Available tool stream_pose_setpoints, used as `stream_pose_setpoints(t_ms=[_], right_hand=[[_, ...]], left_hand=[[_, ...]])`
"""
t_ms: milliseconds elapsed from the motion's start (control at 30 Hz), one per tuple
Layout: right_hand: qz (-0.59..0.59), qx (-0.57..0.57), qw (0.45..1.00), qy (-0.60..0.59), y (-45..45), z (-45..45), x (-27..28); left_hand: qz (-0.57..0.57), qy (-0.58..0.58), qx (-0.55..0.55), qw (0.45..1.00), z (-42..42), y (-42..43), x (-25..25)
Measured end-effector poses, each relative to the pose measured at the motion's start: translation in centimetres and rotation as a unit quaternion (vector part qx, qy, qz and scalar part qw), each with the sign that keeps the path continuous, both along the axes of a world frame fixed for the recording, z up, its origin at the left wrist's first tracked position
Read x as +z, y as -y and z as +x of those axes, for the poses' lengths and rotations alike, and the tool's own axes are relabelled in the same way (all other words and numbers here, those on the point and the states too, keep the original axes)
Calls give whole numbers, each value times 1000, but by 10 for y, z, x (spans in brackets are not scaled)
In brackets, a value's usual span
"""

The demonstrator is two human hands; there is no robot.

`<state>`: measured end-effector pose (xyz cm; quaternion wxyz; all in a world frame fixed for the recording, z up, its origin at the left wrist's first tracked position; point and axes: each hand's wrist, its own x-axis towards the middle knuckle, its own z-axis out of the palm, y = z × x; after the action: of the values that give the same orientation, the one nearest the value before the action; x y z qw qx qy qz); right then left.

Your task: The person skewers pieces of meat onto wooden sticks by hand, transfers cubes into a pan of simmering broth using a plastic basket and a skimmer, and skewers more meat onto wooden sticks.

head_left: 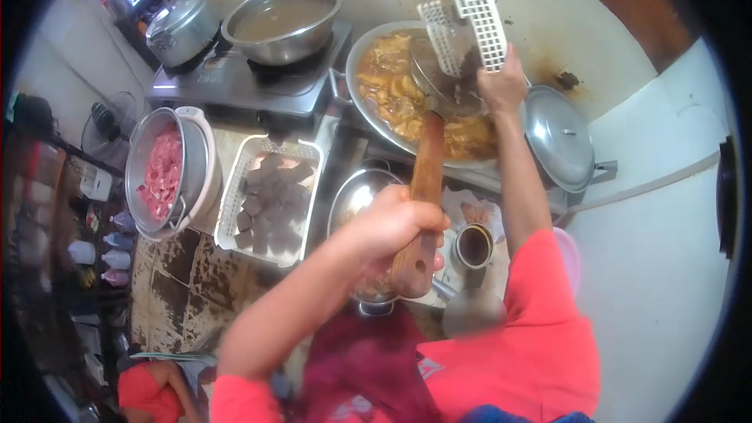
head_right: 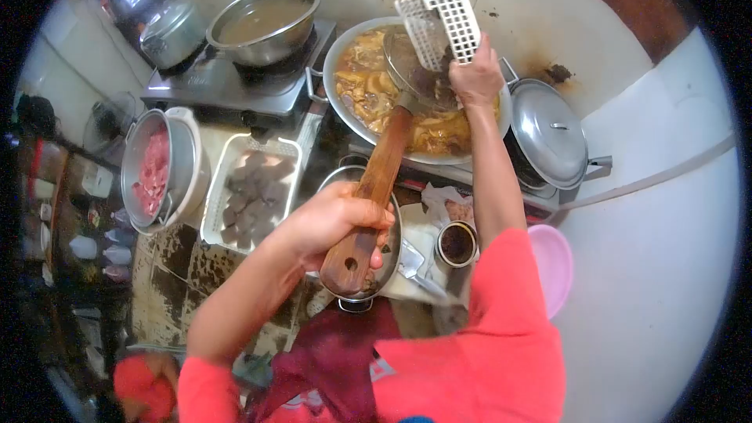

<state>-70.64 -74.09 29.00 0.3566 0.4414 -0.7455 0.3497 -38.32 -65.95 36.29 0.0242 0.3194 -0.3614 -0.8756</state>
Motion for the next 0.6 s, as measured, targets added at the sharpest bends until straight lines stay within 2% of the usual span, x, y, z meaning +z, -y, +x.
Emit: stream_pose_setpoints(t_ms=[233,400,500,600], right_hand=[[25,-36,999,15,-9,17,22],[-4,-18,999,-29,-14,20,30],[1,-38,998,-42,-14,21,42],[30,-39,998,-37,-11,31,44]], left_hand=[[-26,3,6,1000,8,0,4],[-33,16,9,999,14,-2,4],[-30,-1,7,1000,16,-1,4],[10,-67,11,998,18,-1,-2]])
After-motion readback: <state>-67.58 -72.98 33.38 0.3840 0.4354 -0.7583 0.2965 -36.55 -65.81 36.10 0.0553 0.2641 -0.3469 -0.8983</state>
